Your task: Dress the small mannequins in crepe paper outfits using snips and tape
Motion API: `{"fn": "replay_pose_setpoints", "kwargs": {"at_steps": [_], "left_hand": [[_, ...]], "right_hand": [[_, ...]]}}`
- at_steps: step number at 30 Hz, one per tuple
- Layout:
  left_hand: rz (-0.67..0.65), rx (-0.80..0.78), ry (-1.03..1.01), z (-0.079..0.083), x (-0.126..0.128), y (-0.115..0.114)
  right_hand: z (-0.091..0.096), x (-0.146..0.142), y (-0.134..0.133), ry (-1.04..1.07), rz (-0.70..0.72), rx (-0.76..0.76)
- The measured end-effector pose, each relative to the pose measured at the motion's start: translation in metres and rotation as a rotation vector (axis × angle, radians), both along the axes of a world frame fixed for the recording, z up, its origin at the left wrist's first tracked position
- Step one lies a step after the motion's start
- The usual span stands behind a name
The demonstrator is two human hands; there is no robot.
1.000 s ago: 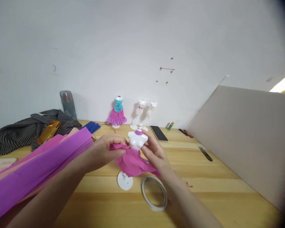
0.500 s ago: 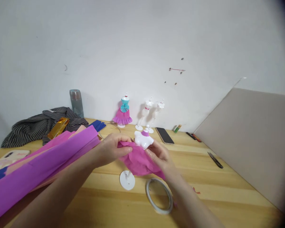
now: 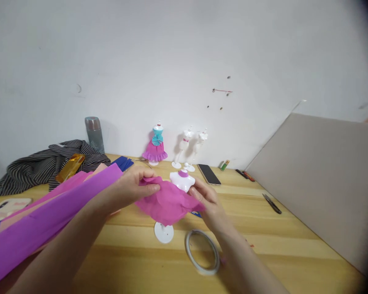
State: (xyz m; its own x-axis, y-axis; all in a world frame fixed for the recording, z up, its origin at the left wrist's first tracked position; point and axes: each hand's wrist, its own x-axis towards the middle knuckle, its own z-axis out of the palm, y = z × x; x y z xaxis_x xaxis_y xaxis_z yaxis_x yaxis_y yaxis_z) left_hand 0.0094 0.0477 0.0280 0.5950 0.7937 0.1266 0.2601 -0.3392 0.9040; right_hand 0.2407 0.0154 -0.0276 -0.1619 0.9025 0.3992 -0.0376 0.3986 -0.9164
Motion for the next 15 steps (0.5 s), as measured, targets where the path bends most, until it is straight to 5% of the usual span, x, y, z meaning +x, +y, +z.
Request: {"fn": "replay_pose_setpoints", "kwargs": {"at_steps": [9,15], "left_hand": [[-0.174,-0.021,0.088,0.000,-0.010,-0.005],[-0.182,0.057,-0.023,0.006,-0.012,-0.017]], "right_hand": [[0.004,0.016,0.003,0.082,-0.148,0.038],[0.033,0.022,-0.027,-0.006,-0.278,0.430]]}}
